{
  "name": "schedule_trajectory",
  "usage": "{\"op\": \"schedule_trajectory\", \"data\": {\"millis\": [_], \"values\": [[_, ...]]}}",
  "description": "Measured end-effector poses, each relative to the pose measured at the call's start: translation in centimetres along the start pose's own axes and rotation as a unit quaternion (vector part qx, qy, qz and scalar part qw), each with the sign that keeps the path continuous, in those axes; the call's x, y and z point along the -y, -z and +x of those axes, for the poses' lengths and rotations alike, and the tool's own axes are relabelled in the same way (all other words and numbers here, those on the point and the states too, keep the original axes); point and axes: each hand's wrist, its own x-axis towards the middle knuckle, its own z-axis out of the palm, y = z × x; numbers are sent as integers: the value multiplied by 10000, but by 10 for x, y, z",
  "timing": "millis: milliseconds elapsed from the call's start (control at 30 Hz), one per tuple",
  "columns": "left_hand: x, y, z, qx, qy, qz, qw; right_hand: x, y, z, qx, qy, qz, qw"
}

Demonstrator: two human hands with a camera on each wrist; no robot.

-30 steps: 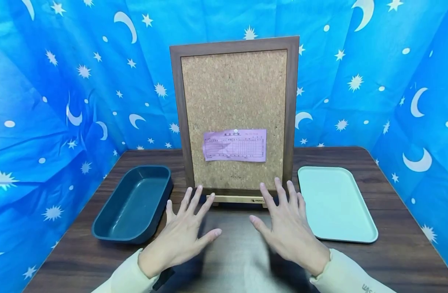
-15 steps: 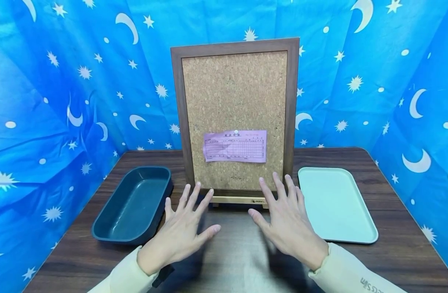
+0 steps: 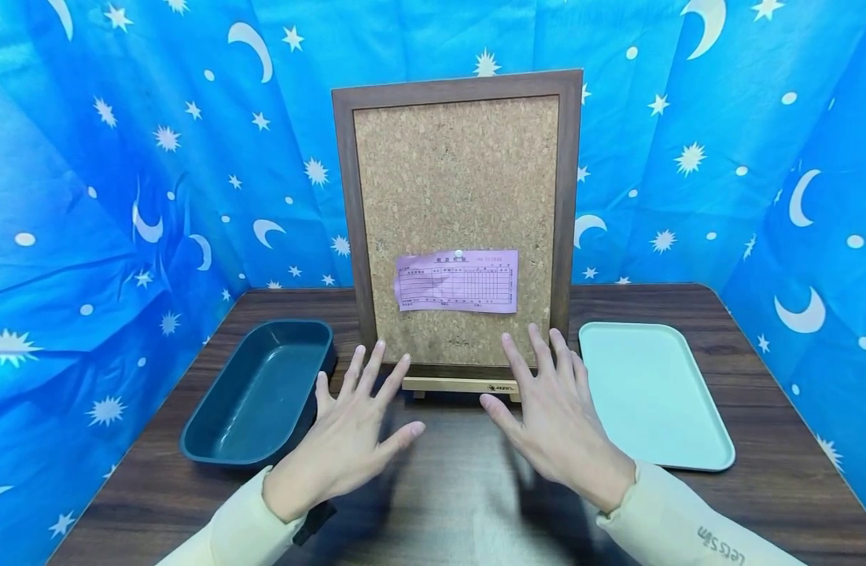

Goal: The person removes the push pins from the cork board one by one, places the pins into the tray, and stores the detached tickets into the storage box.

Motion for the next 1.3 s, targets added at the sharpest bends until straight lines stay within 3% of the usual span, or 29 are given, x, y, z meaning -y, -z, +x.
{"op": "schedule_trajectory", "data": {"millis": [333, 800, 1300], "values": [[1, 6, 5, -31, 22, 38, 10000, 1, 5, 6, -169, 63, -24, 9998], [1, 12, 11, -403, 33, -48, 9992, 2, 9, 18, -579, 292, -45, 9979], [2, 19, 25, -693, 18, 250, 9973, 0, 9, 40, -372, 132, 25, 9992]]}}
